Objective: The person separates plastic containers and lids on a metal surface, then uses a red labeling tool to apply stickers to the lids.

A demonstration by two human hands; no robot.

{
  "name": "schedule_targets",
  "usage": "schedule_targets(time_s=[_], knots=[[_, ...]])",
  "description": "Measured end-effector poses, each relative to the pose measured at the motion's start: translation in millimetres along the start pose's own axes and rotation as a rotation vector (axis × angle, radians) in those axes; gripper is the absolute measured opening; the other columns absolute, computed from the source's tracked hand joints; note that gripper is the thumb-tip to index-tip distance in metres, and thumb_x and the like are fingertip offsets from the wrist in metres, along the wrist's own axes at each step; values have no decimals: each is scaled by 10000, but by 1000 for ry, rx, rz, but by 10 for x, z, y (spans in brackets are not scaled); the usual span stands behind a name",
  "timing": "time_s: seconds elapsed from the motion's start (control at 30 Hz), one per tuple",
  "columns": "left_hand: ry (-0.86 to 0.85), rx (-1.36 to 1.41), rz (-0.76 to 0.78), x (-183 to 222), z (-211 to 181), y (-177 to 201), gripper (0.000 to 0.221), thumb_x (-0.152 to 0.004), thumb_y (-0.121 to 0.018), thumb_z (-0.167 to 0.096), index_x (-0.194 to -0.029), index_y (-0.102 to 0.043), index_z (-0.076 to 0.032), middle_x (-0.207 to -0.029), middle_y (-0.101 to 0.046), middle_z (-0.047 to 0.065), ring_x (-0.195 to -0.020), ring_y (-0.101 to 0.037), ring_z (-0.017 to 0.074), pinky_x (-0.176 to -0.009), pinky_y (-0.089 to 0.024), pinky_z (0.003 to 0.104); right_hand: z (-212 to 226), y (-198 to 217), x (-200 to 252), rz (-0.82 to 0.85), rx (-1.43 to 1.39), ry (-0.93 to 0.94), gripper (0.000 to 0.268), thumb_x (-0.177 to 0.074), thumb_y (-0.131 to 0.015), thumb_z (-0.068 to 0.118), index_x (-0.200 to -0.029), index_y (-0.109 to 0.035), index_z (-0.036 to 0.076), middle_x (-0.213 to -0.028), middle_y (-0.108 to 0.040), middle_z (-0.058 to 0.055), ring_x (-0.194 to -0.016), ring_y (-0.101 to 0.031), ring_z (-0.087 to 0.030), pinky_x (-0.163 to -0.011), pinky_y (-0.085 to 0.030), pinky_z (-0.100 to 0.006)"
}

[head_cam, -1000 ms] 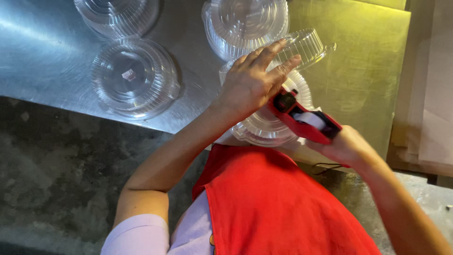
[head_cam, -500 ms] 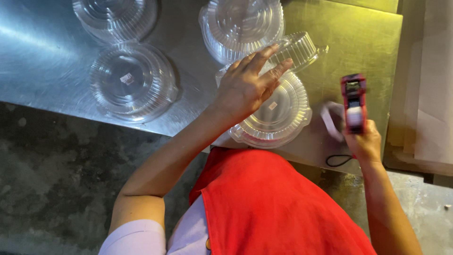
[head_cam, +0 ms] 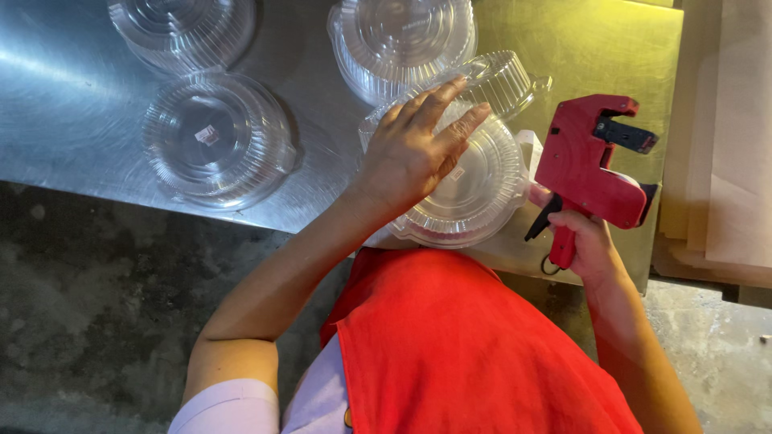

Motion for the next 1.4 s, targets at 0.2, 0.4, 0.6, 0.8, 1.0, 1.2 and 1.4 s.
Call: schedule_targets(time_s=[0.2,0.4,0.6,0.8,1.0,1.2,1.4], knots=[[-31,-81,50,2,-42,2,638,-974,-711,-115,-1572,-536,-251,-1683,-332,80,-1501,-464,305,-1181,-409,543,245,-179,115,-32,-123,-42,592,-800,-543,20,-1391,-510,23,-1346,-641,-152,-1297,-600,-357,-998,-540,-480],[-178,1,130,18,-127,144,174,-953,-762,-232,-1109,-742,-306,-1721,-223,61,-1575,-332,319,-1186,-366,635,564,-540,123,143,-487,73,503,-894,-626,109,-1389,-559,54,-1368,-595,-115,-1355,-566,-370,-1139,-455,-556],[-163,121,164,-20,-154,237,587,-749,-887,-516,-1179,-748,-141,-1685,-168,174,-1545,-232,396,-1130,-330,698,630,-639,14,152,-509,143,359,-937,-616,89,-1294,-582,65,-1398,-588,-106,-1385,-561,-350,-1185,-463,-558],[-152,47,156,-35,-192,167,628,-732,-890,-477,-1239,-741,-137,-1679,-158,170,-1548,-211,395,-1129,-329,717,660,-542,58,142,-443,122,363,-913,-653,83,-1270,-592,53,-1409,-616,-134,-1354,-605,-348,-1092,-501,-502],[-139,-45,120,-106,-85,119,670,-767,-855,-489,-1311,-724,-119,-1674,-175,161,-1515,-257,400,-1099,-346,707,407,295,-174,-540,1031,19,553,-985,-731,465,-1190,-600,-31,-1141,-680,-263,-1096,-690,-380,-945,-547,-542],[-148,-74,82,-127,-44,129,625,-803,-824,-476,-1310,-726,-125,-1682,-173,160,-1514,-275,388,-1095,-371,686,53,657,-412,-570,1743,124,826,-648,-929,364,-1265,-600,-74,-1190,-601,-283,-1067,-573,-493,-857,-490,-644],[-136,-73,109,-141,-75,164,644,-780,-828,-470,-1313,-730,-123,-1679,-209,156,-1522,-275,377,-1114,-366,681,335,-678,-119,43,257,113,422,-1022,-642,269,-1366,-648,24,-1246,-705,-149,-1116,-690,-289,-937,-557,-442]])
Point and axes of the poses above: each hand's wrist, its own x-axis away from the middle knuckle, its own y-axis out of the back of the hand, z = x × y, the point moved 3 cm from there along -x, towards the middle knuckle
